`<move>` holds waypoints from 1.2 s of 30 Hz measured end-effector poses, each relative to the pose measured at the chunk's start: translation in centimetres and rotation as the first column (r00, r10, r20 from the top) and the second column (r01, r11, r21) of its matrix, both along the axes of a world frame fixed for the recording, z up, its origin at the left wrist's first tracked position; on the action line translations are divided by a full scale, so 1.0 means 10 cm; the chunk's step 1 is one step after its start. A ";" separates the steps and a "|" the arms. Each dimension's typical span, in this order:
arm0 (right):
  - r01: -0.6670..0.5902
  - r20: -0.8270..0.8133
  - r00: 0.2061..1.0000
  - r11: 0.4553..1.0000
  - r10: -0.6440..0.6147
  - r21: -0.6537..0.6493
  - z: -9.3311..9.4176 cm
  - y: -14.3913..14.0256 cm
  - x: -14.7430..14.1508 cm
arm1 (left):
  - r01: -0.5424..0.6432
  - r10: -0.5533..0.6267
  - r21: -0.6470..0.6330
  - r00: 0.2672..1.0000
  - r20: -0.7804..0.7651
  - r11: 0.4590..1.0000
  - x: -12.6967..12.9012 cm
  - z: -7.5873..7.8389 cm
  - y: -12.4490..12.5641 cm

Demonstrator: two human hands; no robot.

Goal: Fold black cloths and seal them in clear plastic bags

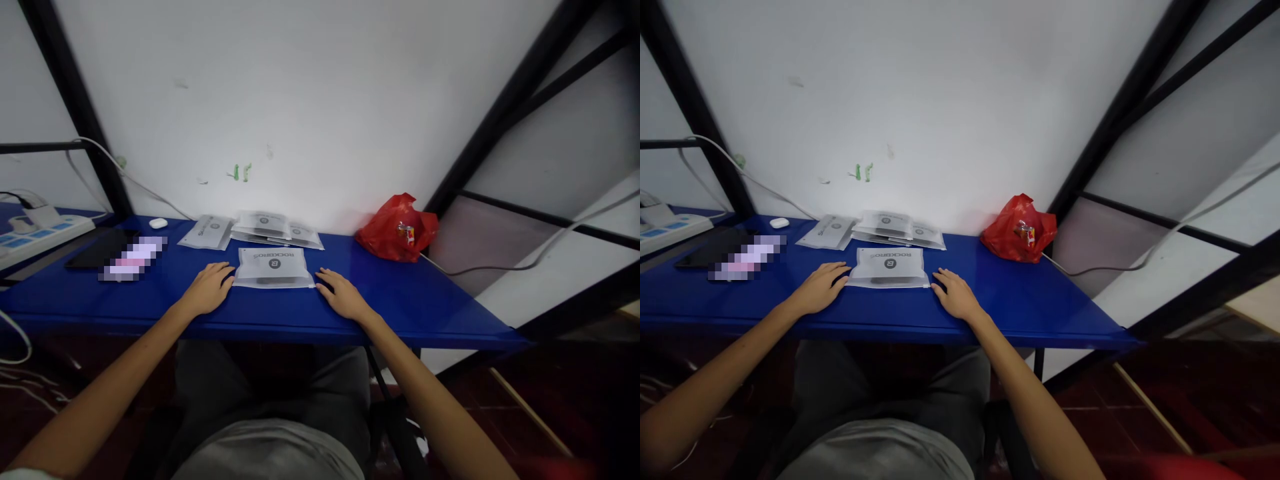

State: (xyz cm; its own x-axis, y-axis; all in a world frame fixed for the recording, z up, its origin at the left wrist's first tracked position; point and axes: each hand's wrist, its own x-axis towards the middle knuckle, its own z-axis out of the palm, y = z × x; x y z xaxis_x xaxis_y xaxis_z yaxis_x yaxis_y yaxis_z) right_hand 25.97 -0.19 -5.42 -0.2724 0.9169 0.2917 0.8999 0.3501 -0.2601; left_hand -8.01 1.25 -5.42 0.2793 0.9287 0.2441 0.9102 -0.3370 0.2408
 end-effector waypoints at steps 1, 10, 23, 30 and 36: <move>0.002 -0.002 1.000 1.000 -0.002 0.000 0.00 0.00 0.00 | -0.004 0.004 0.002 1.000 -0.002 1.000 0.00 0.00 0.00; 0.002 -0.028 1.000 1.000 -0.002 0.008 0.00 -0.01 0.00 | 0.011 -0.011 0.037 1.000 0.012 0.999 0.00 0.00 0.00; -0.017 -0.030 0.999 0.999 0.018 0.036 -0.03 0.01 0.02 | 0.008 -0.009 0.033 1.000 0.016 0.999 0.00 0.00 -0.02; -0.004 -0.121 0.993 0.999 0.010 0.046 0.02 0.07 -0.06 | 0.082 -0.085 0.027 0.986 0.141 0.996 0.03 0.07 -0.07; 0.035 -0.143 0.989 0.999 -0.029 0.040 0.08 0.15 -0.26 | 0.164 -0.170 0.045 0.966 0.197 0.985 0.09 0.07 -0.12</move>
State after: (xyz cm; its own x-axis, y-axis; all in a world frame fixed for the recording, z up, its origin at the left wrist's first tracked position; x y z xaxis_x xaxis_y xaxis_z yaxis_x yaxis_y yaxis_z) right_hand 23.42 1.31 -4.63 -0.1959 0.9107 0.3637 0.8659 0.3348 -0.3718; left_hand -7.09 0.05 -4.69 0.3727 0.8650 0.3360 0.7749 -0.4893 0.4002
